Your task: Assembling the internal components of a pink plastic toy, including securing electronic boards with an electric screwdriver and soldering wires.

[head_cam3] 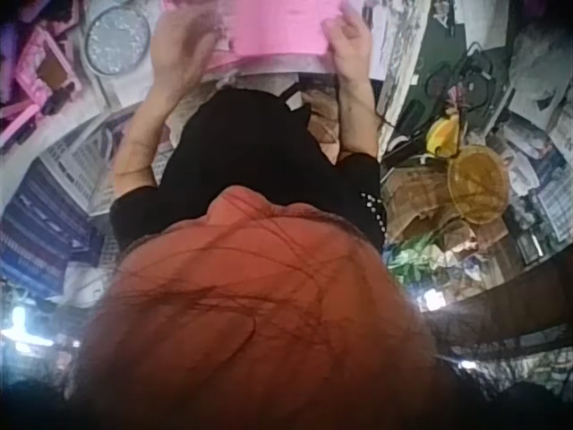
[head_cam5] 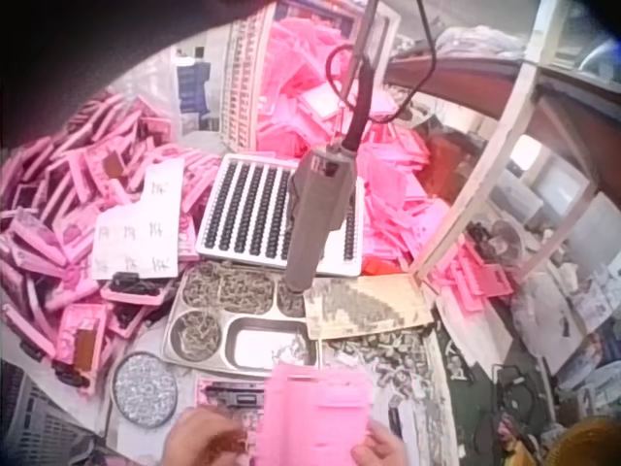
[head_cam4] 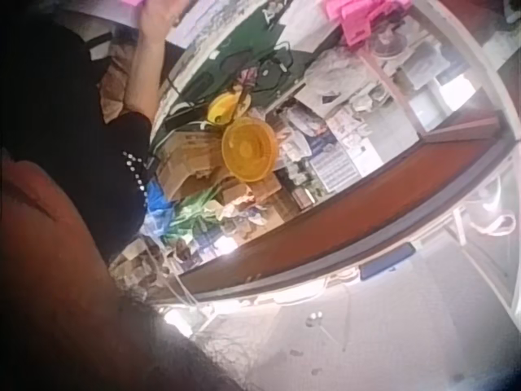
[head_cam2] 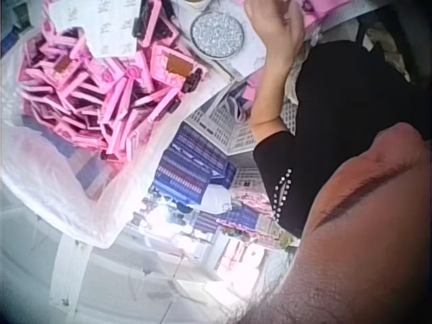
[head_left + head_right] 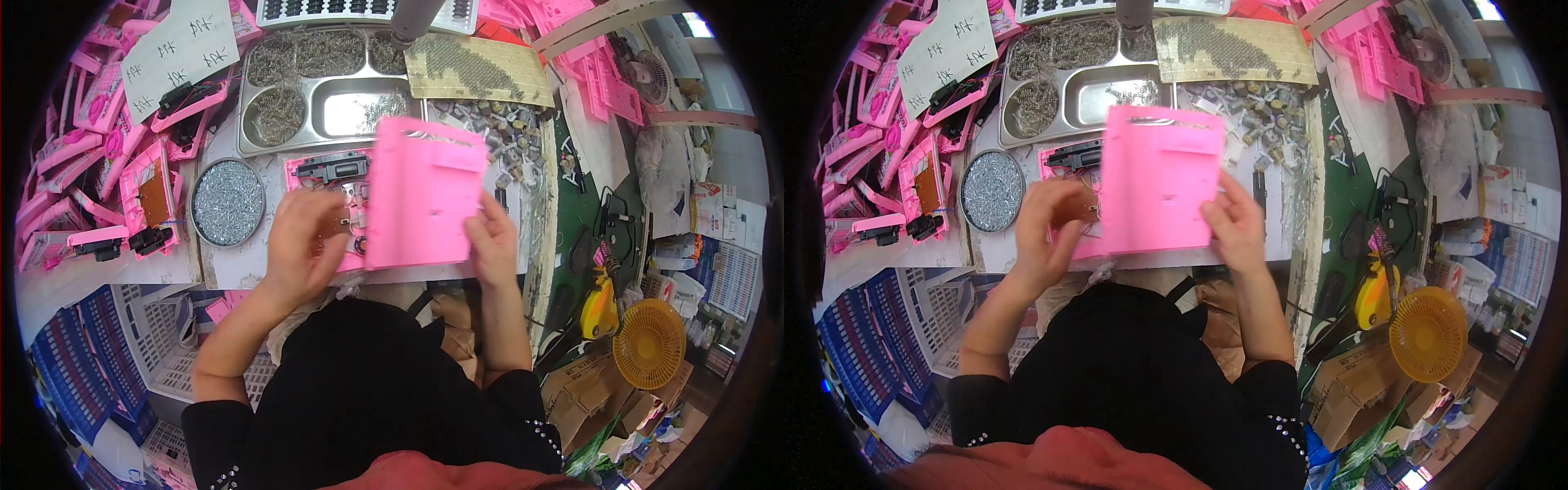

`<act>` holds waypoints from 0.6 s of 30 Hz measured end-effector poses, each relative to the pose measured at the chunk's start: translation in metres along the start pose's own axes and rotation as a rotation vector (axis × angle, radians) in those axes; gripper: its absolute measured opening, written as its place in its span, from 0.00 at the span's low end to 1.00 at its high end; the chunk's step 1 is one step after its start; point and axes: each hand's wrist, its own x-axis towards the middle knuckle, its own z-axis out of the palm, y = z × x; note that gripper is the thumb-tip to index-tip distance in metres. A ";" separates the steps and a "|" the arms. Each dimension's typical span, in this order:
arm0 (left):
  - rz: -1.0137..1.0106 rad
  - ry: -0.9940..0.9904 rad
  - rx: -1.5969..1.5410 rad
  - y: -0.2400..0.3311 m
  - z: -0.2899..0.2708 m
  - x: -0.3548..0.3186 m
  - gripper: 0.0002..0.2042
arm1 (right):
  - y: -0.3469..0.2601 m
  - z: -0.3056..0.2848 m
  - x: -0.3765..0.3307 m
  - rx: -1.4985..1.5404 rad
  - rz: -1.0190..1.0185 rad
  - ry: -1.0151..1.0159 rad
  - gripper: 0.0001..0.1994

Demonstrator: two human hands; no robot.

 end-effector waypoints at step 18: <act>-0.185 -0.060 -0.254 0.000 -0.004 -0.017 0.21 | 0.025 0.005 -0.016 -0.133 -0.103 0.107 0.26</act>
